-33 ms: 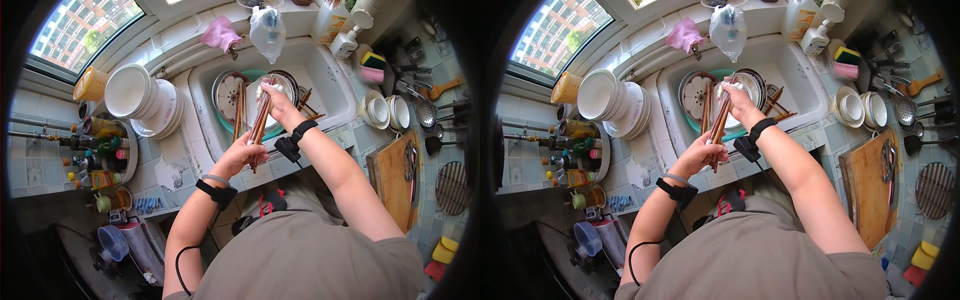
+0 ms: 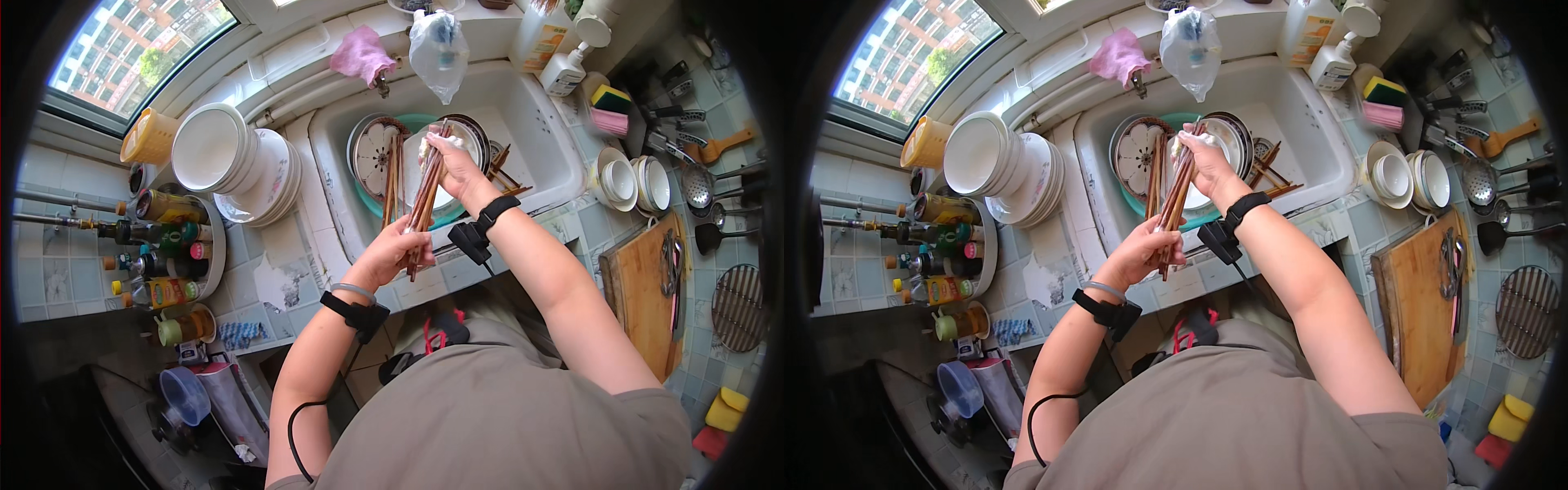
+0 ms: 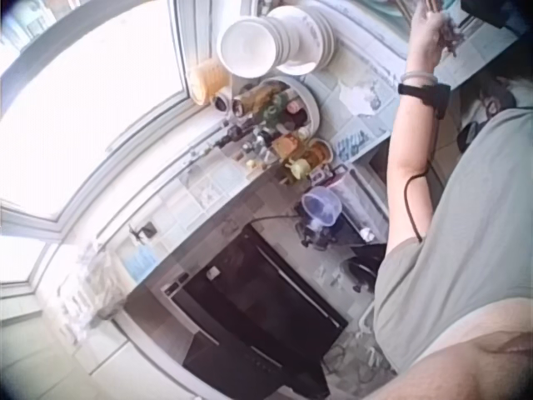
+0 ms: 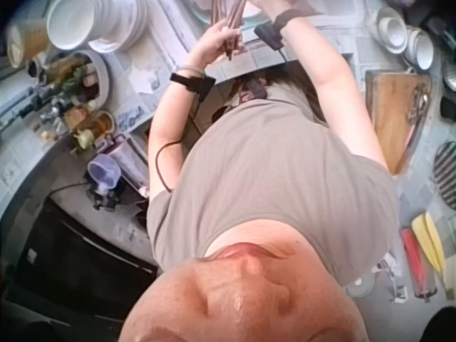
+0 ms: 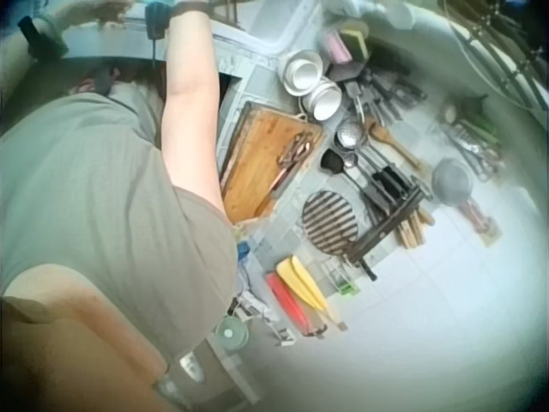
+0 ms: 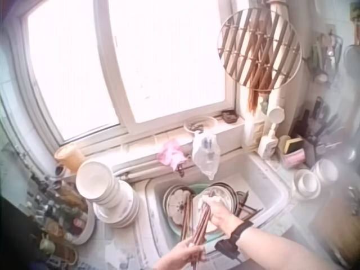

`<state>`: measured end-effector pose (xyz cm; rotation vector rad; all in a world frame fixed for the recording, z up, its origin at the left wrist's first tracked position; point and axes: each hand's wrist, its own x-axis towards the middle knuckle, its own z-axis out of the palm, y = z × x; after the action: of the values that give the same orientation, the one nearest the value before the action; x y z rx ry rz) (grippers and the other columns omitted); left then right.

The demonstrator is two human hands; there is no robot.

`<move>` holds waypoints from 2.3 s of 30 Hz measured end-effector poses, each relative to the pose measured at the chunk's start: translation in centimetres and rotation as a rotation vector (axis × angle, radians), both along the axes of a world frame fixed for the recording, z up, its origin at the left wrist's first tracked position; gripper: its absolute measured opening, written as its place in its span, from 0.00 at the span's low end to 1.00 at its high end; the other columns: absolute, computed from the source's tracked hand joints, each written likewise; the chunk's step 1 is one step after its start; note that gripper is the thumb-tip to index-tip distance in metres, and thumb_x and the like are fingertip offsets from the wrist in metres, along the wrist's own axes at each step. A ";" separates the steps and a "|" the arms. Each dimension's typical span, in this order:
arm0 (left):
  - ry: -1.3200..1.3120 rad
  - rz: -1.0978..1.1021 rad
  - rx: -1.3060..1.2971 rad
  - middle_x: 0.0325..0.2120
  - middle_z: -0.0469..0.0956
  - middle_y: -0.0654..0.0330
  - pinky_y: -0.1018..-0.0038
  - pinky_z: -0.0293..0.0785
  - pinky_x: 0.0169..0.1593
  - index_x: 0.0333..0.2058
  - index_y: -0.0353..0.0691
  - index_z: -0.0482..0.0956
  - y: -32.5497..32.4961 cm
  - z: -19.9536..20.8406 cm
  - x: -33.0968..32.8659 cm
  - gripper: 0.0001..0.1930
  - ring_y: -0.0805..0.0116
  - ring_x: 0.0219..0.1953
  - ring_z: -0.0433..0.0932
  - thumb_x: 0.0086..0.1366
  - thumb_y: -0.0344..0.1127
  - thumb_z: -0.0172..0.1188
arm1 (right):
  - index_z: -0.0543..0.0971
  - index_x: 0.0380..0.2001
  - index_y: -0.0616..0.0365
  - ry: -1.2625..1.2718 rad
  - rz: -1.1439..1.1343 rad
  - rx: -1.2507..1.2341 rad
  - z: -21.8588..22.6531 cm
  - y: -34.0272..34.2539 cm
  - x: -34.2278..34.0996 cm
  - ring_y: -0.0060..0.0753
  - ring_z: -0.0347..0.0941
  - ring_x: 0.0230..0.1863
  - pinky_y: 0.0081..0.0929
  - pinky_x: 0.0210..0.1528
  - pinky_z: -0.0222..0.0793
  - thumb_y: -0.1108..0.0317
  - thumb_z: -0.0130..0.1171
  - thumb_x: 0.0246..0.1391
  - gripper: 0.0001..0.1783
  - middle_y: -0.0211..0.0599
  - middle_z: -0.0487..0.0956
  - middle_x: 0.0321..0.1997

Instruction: Washing multiple pairs of wooden and plastic chopsticks in a kitchen sink using a sponge and soapy water.

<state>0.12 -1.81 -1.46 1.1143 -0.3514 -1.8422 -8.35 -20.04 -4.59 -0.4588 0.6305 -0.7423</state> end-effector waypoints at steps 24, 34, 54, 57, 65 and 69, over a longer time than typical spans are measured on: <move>-1.571 -0.327 -0.202 0.27 0.75 0.46 0.54 0.71 0.33 0.45 0.38 0.64 5.4 0.7 1.3 0.17 0.43 0.30 0.75 0.55 0.28 0.50 | 0.65 0.52 0.61 0.728 0.117 -0.458 -2.2 -3.9 -6.9 0.25 0.72 0.30 0.21 0.29 0.71 0.68 0.55 0.55 0.22 0.38 0.74 0.40; -1.941 -0.592 -0.298 0.24 0.74 0.52 0.59 0.73 0.30 0.37 0.40 0.68 0.8 3.0 4.6 0.10 0.51 0.27 0.76 0.54 0.26 0.51 | 0.64 0.55 0.55 1.050 0.363 -1.431 0.5 1.8 -8.4 0.43 0.71 0.47 0.32 0.48 0.67 0.68 0.61 0.45 0.32 0.44 0.70 0.52; -2.486 -1.595 -0.785 0.24 0.78 0.68 0.73 0.60 0.44 0.24 0.51 0.79 -18.7 0.3 7.1 0.05 0.71 0.33 0.75 0.53 0.35 0.55 | 0.68 0.51 0.56 0.882 0.030 -0.722 -4.0 0.7 -19.2 0.29 0.72 0.40 0.23 0.44 0.67 0.72 0.58 0.48 0.24 0.35 0.74 0.38; -2.466 -1.659 -0.777 0.28 0.79 0.67 0.72 0.59 0.46 0.27 0.50 0.81 -20.3 -2.0 6.8 0.07 0.71 0.37 0.75 0.56 0.36 0.53 | 0.67 0.51 0.55 0.886 0.011 -0.721 -3.7 0.3 -20.3 0.27 0.71 0.40 0.23 0.45 0.66 0.72 0.58 0.49 0.24 0.35 0.74 0.39; -2.408 -1.663 -1.008 0.31 0.77 0.68 0.64 0.48 0.64 0.26 0.50 0.82 -22.3 -3.1 6.2 0.07 0.69 0.44 0.71 0.54 0.36 0.54 | 0.67 0.52 0.56 0.841 -0.017 -0.658 -3.7 -0.8 -21.9 0.25 0.70 0.41 0.22 0.45 0.66 0.73 0.58 0.50 0.24 0.33 0.73 0.39; -2.369 -1.606 -1.076 0.38 0.75 0.66 0.68 0.51 0.62 0.23 0.49 0.82 -22.6 -3.6 6.5 0.06 0.68 0.48 0.68 0.51 0.34 0.55 | 0.67 0.52 0.56 0.821 -0.026 -0.628 -3.7 -1.0 -22.0 0.25 0.70 0.41 0.21 0.45 0.65 0.73 0.58 0.50 0.24 0.33 0.73 0.40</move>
<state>6.61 -24.39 -5.10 -0.9479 2.2670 -0.3335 -30.31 -21.06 -8.33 -1.3744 1.1667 -0.7602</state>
